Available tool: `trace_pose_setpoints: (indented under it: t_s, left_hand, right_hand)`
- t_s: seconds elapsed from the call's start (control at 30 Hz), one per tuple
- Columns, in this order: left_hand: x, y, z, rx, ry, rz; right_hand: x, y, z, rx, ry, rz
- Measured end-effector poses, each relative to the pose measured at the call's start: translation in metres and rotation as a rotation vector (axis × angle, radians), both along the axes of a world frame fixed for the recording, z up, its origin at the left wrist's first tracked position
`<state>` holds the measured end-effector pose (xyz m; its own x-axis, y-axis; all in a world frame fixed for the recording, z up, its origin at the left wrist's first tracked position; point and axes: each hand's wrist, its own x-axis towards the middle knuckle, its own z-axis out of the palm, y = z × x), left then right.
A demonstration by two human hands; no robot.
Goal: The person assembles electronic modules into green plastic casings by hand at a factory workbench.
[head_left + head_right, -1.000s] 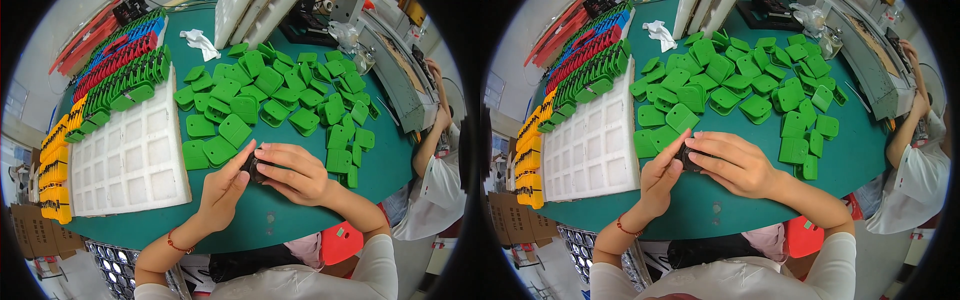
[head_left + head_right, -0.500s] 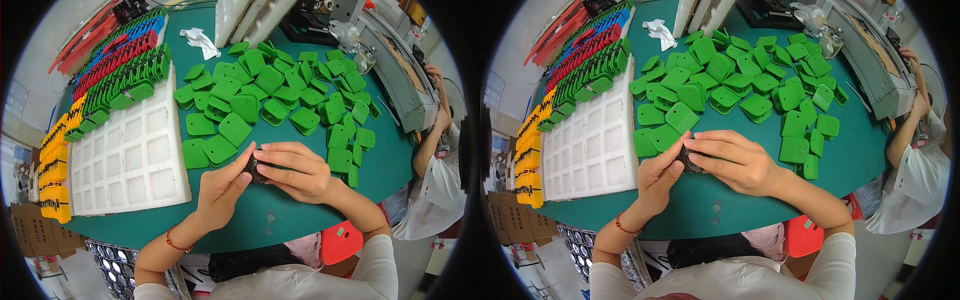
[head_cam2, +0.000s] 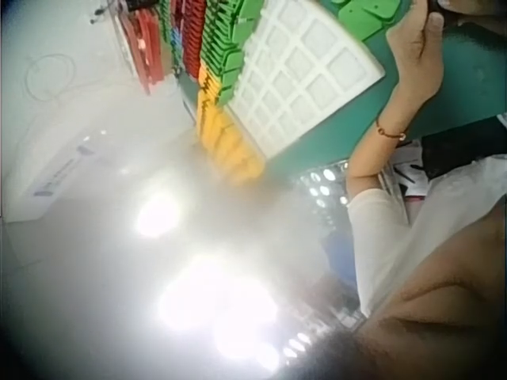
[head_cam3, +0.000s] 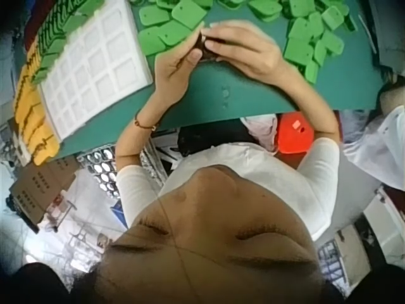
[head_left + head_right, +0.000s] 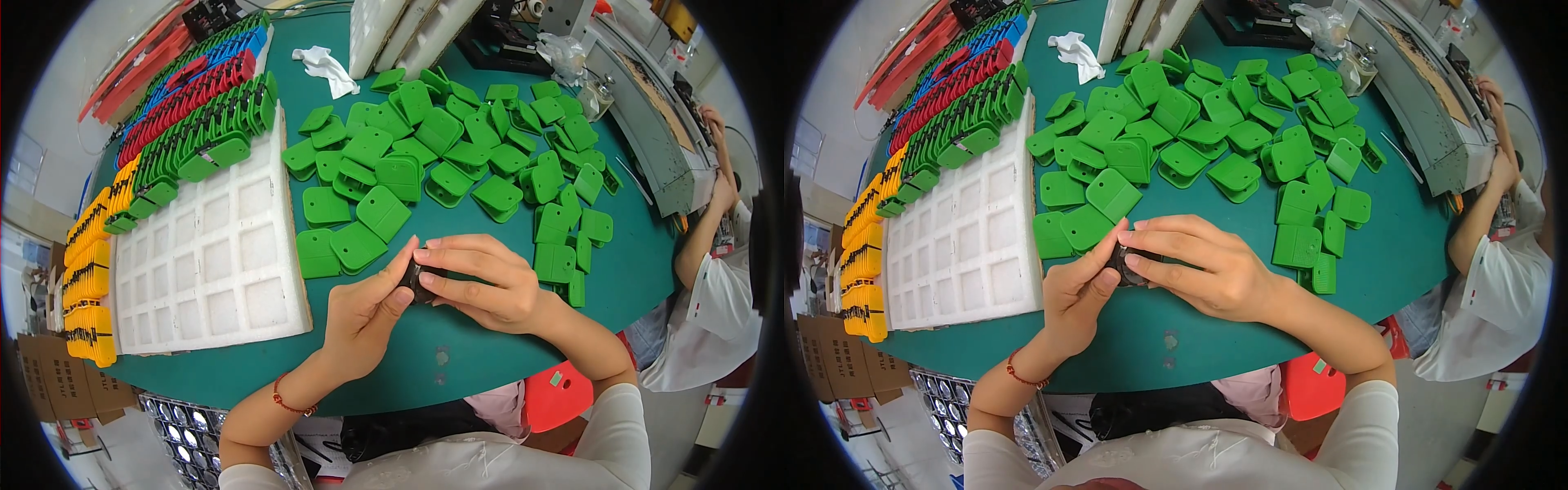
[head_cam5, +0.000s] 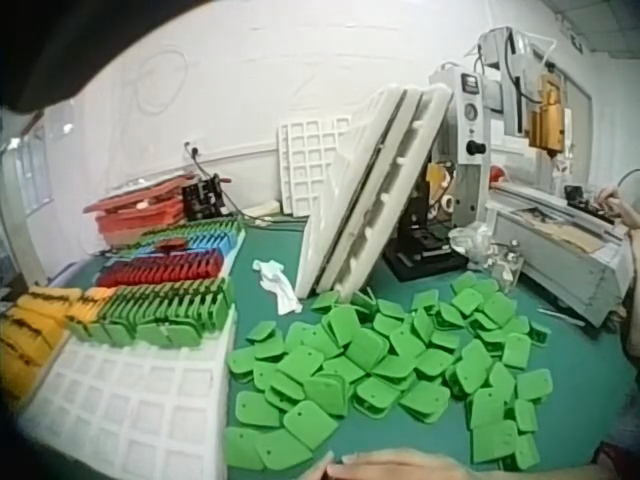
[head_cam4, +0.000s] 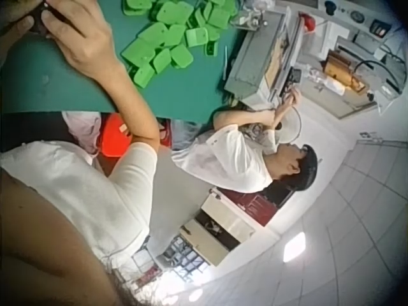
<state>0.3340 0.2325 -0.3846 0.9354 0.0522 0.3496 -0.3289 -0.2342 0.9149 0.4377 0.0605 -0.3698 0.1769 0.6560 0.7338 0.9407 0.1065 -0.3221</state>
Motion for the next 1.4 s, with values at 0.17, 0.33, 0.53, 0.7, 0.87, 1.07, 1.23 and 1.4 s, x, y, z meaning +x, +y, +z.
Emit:
trace_pose_setpoints:
  t_s: [0.17,0.33,0.53,0.7,0.87,1.07,1.23,1.4]
  left_hand:
    - [0.000,0.001,0.001,-0.008,0.012,-0.025]
    - [-0.001,0.002,0.001,0.018,0.068,-0.037]
    - [-0.001,0.002,-0.001,-0.004,0.047,-0.030]
    - [-0.001,-0.001,0.004,-0.087,0.126,-0.061]
    - [-0.001,-0.004,0.006,-0.193,0.156,-0.063]
    - [-0.002,-0.010,0.001,-0.186,0.040,-0.022]
    - [0.000,-0.010,0.002,0.116,-0.164,0.053]
    - [-0.001,-0.012,0.003,0.262,-0.270,0.095]
  right_hand:
    - [-0.002,-0.001,0.002,-0.001,0.012,0.005]
    - [0.000,-0.002,-0.001,-0.013,0.010,0.009]
    - [-0.001,0.000,0.001,-0.004,0.010,0.008]
    - [-0.002,-0.001,-0.002,-0.021,-0.006,0.009]
    - [-0.006,-0.002,0.006,-0.031,0.265,-0.017]
    - [-0.011,-0.003,-0.004,-0.005,0.346,-0.062]
    - [-0.010,-0.005,-0.002,0.030,0.296,-0.019]
    - [-0.015,-0.003,-0.005,0.085,0.274,0.039]
